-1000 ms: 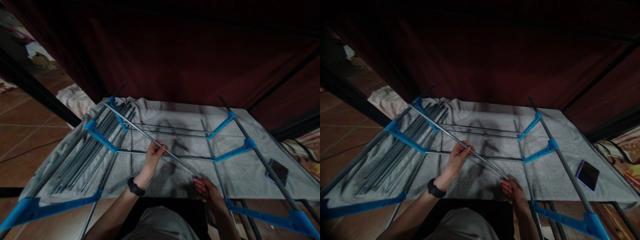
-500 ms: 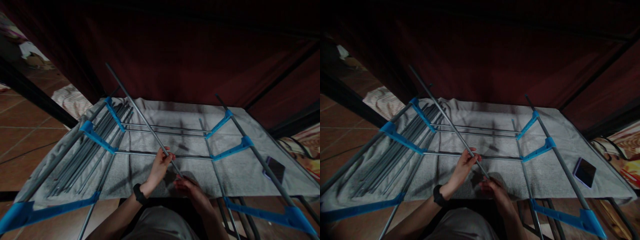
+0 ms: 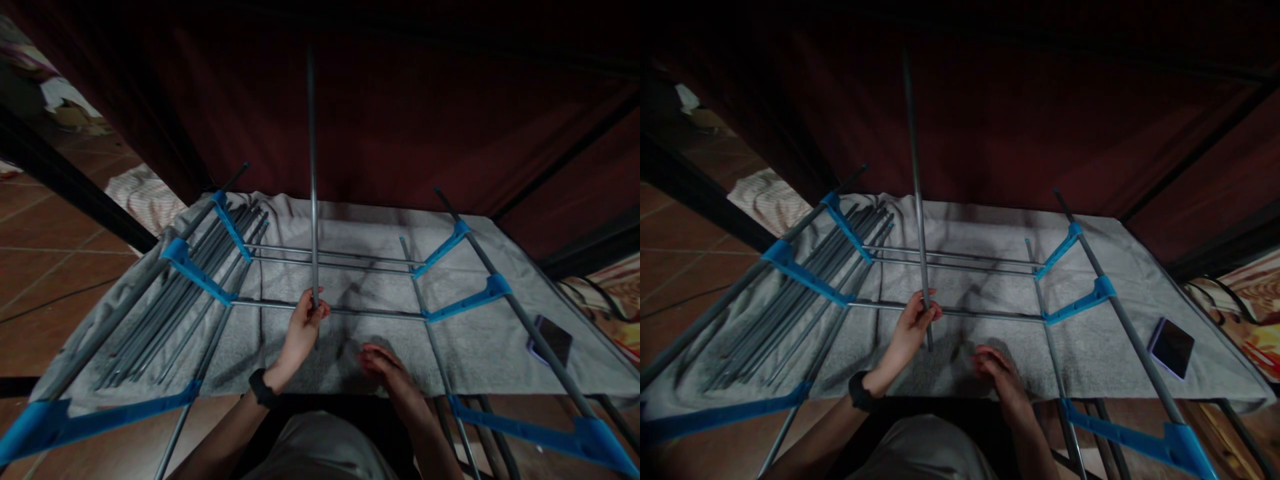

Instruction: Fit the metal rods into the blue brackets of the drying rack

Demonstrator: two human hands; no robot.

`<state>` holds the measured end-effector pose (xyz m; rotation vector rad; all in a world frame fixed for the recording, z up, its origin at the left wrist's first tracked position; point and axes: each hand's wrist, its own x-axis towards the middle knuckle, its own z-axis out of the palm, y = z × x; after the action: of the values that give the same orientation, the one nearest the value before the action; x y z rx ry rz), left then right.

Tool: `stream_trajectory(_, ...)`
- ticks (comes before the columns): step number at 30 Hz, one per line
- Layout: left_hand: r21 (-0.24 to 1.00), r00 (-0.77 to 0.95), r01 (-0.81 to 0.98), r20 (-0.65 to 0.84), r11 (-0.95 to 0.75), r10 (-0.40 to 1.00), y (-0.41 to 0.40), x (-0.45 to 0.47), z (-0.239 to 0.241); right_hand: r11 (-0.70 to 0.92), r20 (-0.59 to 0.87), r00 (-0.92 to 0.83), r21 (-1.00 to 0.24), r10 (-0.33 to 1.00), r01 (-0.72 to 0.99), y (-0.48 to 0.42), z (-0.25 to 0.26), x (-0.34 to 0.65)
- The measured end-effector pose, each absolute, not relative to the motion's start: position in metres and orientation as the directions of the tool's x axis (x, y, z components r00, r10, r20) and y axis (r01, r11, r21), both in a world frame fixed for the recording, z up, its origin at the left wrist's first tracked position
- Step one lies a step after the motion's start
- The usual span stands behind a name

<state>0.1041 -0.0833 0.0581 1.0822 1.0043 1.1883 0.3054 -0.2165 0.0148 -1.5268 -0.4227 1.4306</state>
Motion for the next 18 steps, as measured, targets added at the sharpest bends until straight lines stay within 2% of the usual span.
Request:
stream_trajectory(7,0.992,0.002,-0.126,-0.010,0.010,1.000,-0.070,0.080,0.049,-0.444,-0.585,0.305,-0.791,0.752,-0.422,-0.214,0.006,0.319)
stream_trajectory(13,0.991,0.017,0.125,0.035,-0.036,0.999,-0.066,0.058,0.034,-0.431,-0.576,0.306,-0.794,0.758,-0.428,-0.216,0.005,0.320)
stream_trajectory(18,0.936,-0.007,0.338,0.110,-0.101,0.994,-0.066,0.043,0.026,-0.418,-0.573,0.326,-0.797,0.752,-0.436,-0.219,-0.001,0.320)
